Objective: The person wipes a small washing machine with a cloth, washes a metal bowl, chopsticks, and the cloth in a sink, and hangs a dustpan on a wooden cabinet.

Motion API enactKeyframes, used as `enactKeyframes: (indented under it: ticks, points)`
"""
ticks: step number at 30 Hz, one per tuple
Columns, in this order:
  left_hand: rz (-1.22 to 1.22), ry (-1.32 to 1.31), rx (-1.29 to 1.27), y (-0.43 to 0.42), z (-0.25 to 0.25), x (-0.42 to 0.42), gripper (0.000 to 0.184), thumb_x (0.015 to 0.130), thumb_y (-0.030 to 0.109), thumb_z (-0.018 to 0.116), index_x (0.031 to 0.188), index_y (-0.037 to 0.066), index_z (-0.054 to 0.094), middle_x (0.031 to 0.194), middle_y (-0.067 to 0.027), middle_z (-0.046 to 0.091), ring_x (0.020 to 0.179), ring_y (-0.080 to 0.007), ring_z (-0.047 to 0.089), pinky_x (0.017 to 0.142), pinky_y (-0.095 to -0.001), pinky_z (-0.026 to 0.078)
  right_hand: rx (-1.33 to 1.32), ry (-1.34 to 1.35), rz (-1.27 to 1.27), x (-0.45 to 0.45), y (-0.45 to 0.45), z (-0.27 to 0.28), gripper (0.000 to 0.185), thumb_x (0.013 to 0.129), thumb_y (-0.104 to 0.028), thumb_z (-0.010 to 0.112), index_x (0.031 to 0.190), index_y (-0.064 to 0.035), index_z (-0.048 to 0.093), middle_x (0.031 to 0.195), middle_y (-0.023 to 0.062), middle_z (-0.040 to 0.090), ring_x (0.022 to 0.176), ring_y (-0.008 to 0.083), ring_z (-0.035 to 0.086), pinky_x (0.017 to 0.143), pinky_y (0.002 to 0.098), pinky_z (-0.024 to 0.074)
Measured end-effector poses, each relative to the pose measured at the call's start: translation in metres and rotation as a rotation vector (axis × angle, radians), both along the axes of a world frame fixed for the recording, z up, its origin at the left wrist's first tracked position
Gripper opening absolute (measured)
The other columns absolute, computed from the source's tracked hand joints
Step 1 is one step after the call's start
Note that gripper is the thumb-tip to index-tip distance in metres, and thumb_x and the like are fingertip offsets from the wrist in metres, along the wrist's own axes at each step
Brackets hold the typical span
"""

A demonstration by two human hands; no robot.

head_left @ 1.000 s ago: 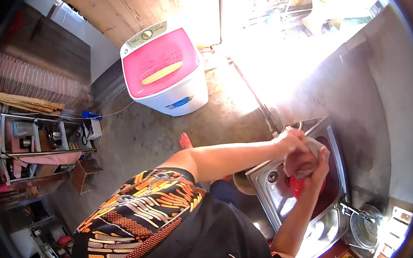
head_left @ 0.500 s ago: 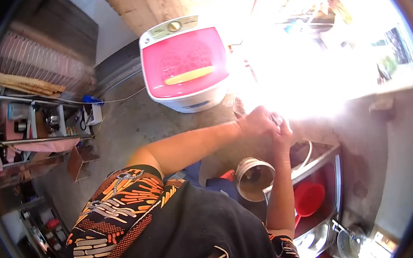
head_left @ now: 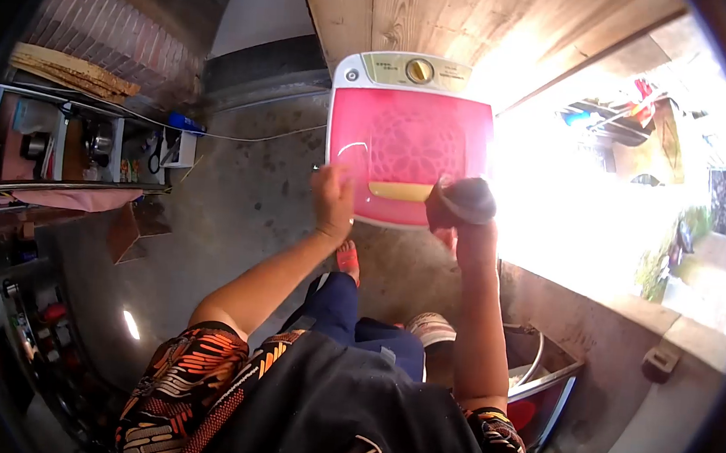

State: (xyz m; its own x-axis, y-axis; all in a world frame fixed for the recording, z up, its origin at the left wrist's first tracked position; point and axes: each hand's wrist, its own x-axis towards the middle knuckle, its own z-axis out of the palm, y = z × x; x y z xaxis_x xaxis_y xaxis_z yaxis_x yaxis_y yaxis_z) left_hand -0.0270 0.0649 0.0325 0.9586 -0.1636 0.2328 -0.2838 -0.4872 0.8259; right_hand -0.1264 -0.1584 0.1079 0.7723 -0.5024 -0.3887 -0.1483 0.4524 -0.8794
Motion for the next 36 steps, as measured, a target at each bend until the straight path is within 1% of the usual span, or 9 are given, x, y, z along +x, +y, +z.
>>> enactKeyframes:
  ticks: [4,6,10,13,16,23,26,32,36]
  points:
    - [0.078,-0.219,0.413,-0.001,-0.032,0.056,0.044,0.082,0.01,0.061,0.126,0.009,0.054,0.127,-0.0144,0.051,0.114,-0.0365,0.048,0.093,-0.0474,0.042,-0.767,-0.053,0.28,0.09,0.042,0.026,0.024,0.075,-0.007,0.058,0.098,-0.002,0.058,0.095,0.0102,0.066,0.087,0.0264,0.063,0.074,0.0371,0.0503]
    - [0.088,-0.181,0.4,-0.016,-0.044,0.06,0.051,0.083,0.013,0.062,0.132,0.008,0.049,0.134,-0.0163,0.047,0.115,-0.0374,0.048,0.095,-0.0479,0.041,-1.327,0.037,0.448,0.126,0.053,0.001,0.03,0.074,-0.007,0.063,0.104,-0.0056,0.064,0.099,0.0129,0.065,0.089,0.0313,0.062,0.081,0.0415,0.0481]
    - [0.1,0.042,0.202,-0.027,-0.061,0.055,0.06,0.086,0.017,0.061,0.141,0.007,0.04,0.143,-0.0199,0.039,0.12,-0.0405,0.046,0.099,-0.0487,0.039,-1.693,-0.169,0.562,0.177,0.065,-0.064,0.043,0.08,-0.029,0.064,0.121,-0.0186,0.059,0.121,0.0038,0.058,0.116,0.0284,0.05,0.093,0.0468,0.0373]
    - [0.112,-0.068,0.145,-0.031,-0.057,0.059,0.059,0.091,0.017,0.055,0.146,0.008,0.034,0.146,-0.0222,0.036,0.123,-0.0407,0.044,0.104,-0.0476,0.036,-1.723,-0.245,0.639,0.189,0.04,-0.096,0.044,0.086,-0.042,0.059,0.126,-0.0245,0.058,0.134,0.0058,0.052,0.124,0.0318,0.045,0.096,0.0513,0.0339]
    - [0.037,-0.003,0.551,-0.028,-0.04,0.058,0.059,0.092,0.017,0.054,0.147,0.009,0.034,0.154,-0.02,0.026,0.126,-0.04,0.043,0.103,-0.0468,0.037,-1.716,0.05,0.597,0.192,-0.007,-0.105,0.051,0.088,-0.05,0.055,0.134,-0.027,0.053,0.143,0.0046,0.045,0.129,0.0328,0.041,0.101,0.0533,0.0312]
    - [0.082,0.013,0.556,-0.037,-0.05,0.056,0.06,0.092,0.018,0.054,0.147,0.011,0.034,0.157,-0.0168,0.02,0.124,-0.0404,0.043,0.101,-0.0471,0.039,-1.679,0.487,0.178,0.163,-0.117,-0.143,0.061,0.094,-0.051,0.044,0.146,-0.0202,0.039,0.152,0.009,0.034,0.133,0.0378,0.037,0.102,0.0592,0.0287]
    - [0.103,0.016,0.606,-0.037,-0.055,0.061,0.062,0.09,0.016,0.057,0.147,0.011,0.034,0.157,-0.0176,0.02,0.126,-0.0408,0.042,0.102,-0.0472,0.038,-1.749,0.562,0.442,0.144,-0.067,-0.126,0.059,0.094,-0.049,0.046,0.145,-0.0195,0.041,0.149,0.0102,0.038,0.131,0.0389,0.038,0.1,0.0587,0.0312]
    - [0.107,0.05,0.584,-0.034,-0.07,0.06,0.061,0.089,0.015,0.057,0.146,0.01,0.036,0.157,-0.0177,0.021,0.125,-0.0414,0.043,0.1,-0.0456,0.04,-1.435,-0.053,0.639,0.172,0.029,-0.101,0.058,0.083,-0.034,0.059,0.137,-0.017,0.049,0.14,0.0104,0.046,0.13,0.0368,0.039,0.1,0.0545,0.0336]
    - [0.127,0.074,0.7,-0.027,-0.09,0.058,0.064,0.088,0.015,0.059,0.147,0.008,0.034,0.157,-0.0175,0.021,0.126,-0.0415,0.042,0.103,-0.0457,0.039,-1.538,-0.485,0.798,0.241,0.06,-0.125,0.061,0.081,-0.034,0.06,0.136,-0.0111,0.05,0.14,0.011,0.046,0.131,0.0337,0.039,0.102,0.051,0.0335]
